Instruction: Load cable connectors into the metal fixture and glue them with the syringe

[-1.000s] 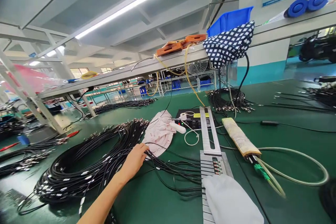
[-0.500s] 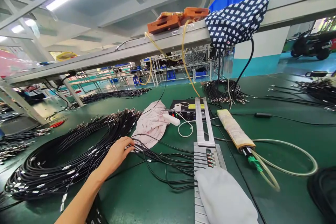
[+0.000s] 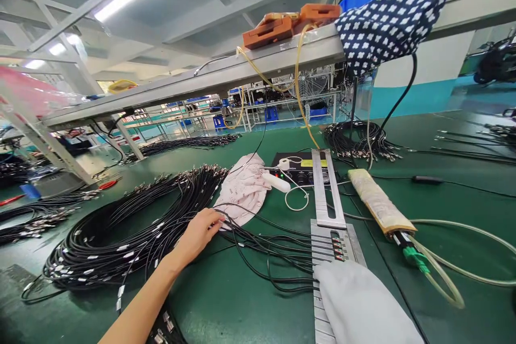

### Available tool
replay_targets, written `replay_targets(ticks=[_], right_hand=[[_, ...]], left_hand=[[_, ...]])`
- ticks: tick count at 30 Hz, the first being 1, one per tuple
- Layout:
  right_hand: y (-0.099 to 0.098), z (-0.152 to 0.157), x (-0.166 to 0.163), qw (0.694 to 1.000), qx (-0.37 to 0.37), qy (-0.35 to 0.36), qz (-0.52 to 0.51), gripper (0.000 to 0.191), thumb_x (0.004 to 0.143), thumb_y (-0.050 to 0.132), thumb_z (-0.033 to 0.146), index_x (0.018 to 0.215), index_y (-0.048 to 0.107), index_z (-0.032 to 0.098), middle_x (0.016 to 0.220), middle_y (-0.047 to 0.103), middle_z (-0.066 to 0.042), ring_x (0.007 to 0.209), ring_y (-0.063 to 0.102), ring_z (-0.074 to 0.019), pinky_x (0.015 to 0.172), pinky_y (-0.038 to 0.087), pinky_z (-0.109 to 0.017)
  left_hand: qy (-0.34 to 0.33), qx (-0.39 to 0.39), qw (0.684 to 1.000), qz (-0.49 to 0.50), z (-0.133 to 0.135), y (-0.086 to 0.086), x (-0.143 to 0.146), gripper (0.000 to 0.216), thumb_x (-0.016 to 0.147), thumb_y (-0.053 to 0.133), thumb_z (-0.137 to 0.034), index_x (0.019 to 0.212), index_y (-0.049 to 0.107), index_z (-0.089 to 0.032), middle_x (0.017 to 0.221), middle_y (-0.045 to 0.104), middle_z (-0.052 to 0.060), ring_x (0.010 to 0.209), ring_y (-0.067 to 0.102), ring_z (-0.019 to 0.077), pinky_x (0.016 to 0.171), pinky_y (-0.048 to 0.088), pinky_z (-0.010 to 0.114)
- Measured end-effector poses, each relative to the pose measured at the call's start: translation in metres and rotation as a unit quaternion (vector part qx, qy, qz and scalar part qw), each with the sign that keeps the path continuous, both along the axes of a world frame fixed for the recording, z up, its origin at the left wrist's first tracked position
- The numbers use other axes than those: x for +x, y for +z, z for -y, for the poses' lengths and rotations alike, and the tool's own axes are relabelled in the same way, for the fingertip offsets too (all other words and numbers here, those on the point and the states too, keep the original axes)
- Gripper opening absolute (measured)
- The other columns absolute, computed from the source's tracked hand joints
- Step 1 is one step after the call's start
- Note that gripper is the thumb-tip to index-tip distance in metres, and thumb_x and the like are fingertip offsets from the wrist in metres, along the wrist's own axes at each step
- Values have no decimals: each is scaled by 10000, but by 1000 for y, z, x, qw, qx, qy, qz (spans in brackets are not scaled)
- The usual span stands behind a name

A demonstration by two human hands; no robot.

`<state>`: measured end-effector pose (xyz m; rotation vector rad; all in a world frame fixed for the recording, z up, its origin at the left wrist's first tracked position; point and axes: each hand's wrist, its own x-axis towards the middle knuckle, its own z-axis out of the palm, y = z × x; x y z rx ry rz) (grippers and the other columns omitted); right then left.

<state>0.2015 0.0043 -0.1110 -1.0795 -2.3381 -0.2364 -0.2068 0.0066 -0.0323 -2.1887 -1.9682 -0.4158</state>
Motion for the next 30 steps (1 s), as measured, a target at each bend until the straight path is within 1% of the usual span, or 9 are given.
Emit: replay_targets(ticks=[4,8,11,14,17,19,22,26,30], right_hand=[[7,2,-3,1000,-7,-2,13,253,983,589,350,1202,625,227,1241,615,-83,1023,629,-216,856,560,-397],[14,4,-4,1000,-12,-8,24,284,980,594,348,1226,610,206,1247,608,-89,1029,629,-221,861,558,-413],[15,3,-6,1000,-12,-10,27,318,976,603,352,1242,596,179,1235,610,-92,1015,635,-223,854,560,-424],[16,-2,-9,1000,-15,-5,27,267,985,584,360,1187,624,190,1173,639,-80,954,645,-198,819,566,-388],[20,-5,-10,999,-20,6,26,194,989,524,275,1100,677,227,1066,694,-56,891,669,-186,790,564,-338],[23,-6,-9,999,-22,10,22,266,957,471,193,1059,707,264,1023,722,-42,899,686,-195,797,557,-316],[28,-5,-10,1000,-24,10,12,343,909,434,146,1030,723,287,1008,740,-29,917,695,-203,824,546,-306],[32,-3,-13,999,-30,9,5,368,877,423,111,1017,723,272,980,744,-32,893,699,-201,816,541,-302],[33,-3,-14,999,-34,10,5,368,868,423,104,1009,720,271,971,743,-28,893,699,-197,826,539,-300]], left_hand=[[-30,-7,999,-35,-1,5,12,131,920,599,-100,940,680,-201,937,647,35,926,596,202,841,462,296],[-19,-5,996,-86,-2,7,20,96,920,595,-109,899,665,-172,929,638,65,927,585,253,816,459,357],[-14,-9,992,-123,-3,6,24,115,925,562,-88,898,652,-155,957,652,89,956,584,281,812,455,386],[-10,-11,989,-150,-4,8,28,148,919,539,-65,880,642,-164,940,663,86,940,593,275,798,454,377],[-5,-4,987,-161,-1,13,30,161,907,538,-59,859,634,-180,914,666,78,918,602,263,792,454,360],[2,10,987,-160,1,18,27,179,911,514,-59,865,631,-187,913,665,78,918,603,259,802,454,355],[26,34,988,-151,5,21,18,223,948,443,-83,878,629,-185,902,659,86,905,600,261,808,458,362],[49,44,989,-132,5,14,1,230,985,418,-138,919,637,-166,928,660,96,885,606,257,805,475,363],[33,27,992,-117,1,5,-5,228,995,433,-161,1023,658,-183,1007,666,78,944,616,239,838,480,338]])
